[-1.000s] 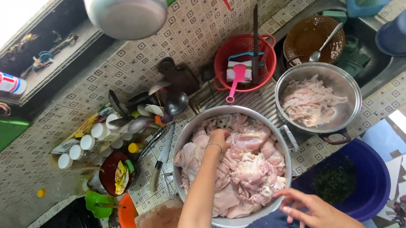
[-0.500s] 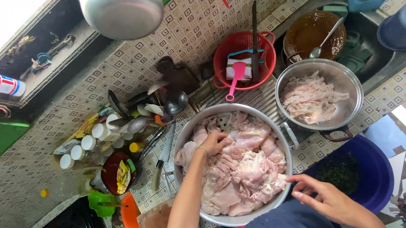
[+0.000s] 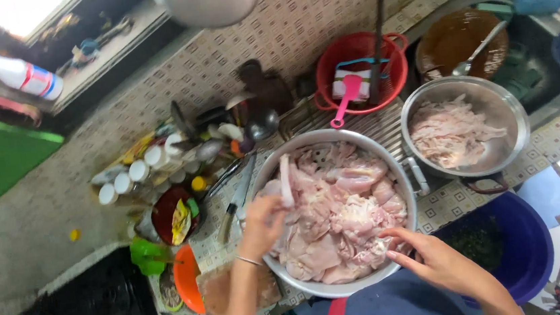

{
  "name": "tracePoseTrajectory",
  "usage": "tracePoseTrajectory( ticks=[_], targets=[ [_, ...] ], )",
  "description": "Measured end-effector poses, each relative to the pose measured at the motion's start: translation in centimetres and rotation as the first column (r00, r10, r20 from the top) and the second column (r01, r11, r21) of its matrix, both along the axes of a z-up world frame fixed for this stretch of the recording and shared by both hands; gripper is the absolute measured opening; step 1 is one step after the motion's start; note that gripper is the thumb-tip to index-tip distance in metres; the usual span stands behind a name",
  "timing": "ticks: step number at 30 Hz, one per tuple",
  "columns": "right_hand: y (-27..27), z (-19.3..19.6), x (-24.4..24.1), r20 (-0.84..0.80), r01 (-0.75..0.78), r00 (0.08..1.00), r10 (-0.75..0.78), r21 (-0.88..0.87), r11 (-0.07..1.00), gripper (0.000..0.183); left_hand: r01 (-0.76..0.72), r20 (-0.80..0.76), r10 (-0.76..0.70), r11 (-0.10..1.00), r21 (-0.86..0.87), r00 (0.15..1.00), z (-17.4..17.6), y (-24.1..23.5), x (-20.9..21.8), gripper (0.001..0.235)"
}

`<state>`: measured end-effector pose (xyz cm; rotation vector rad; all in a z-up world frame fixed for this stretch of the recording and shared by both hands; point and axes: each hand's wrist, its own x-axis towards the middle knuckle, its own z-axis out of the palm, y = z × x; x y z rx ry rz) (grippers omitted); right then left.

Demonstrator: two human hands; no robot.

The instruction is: Removing skin and fat from raw chicken pieces by hand in a large metal bowl.

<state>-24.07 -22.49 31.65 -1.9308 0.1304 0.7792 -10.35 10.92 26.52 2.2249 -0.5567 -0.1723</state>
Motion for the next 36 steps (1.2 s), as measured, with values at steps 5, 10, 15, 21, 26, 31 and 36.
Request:
tracePoseTrajectory(
  ticks=[5,10,15,21,26,31,36],
  targets=[
    [3.5,-0.9,2.5,0.026,-0.226,0.973,0.229,-0.100,0.969,0.040,0.014,0.165,-0.046,0.981,0.191,0.985,-6.3,-0.6,-8.3,0.014],
    [6.9,-3.0,4.0,0.139,-0.285,0.943,0.302,-0.129,0.950,0.036,-0.090,0.149,0.065,0.982,0.167,0.987,-10.5,-1.6,-13.2,0.026],
    [8.0,-5.2,4.6,0.194,-0.273,0.926,0.325,-0.253,0.928,0.035,-0.396,0.192,0.388,0.918,0.005,0.902,-9.3,-1.6,-11.0,0.015],
    [8.4,-6.6,5.4,0.263,-0.218,0.920,0.292,-0.278,0.936,0.036,-0.593,0.233,0.549,0.777,0.212,0.802,-10.4,-5.7,-7.7,0.052],
    [7.0,-4.8,5.4,0.301,-0.162,0.927,0.225,-0.222,0.962,0.035,-0.631,0.316,0.553,0.732,0.258,0.771,-15.5,-6.6,-6.7,0.010],
    [5.9,-5.7,6.4,0.464,-0.015,0.882,0.082,-0.146,0.989,0.025,-0.677,-0.360,0.576,0.666,-0.314,0.734,-17.0,-4.9,-7.8,0.018],
    [5.3,-1.0,8.2,0.605,-0.039,0.792,0.083,-0.085,0.996,0.023,-0.611,-0.558,0.293,0.568,-0.552,0.777,-11.2,-2.6,-5.8,0.019]
  ],
)
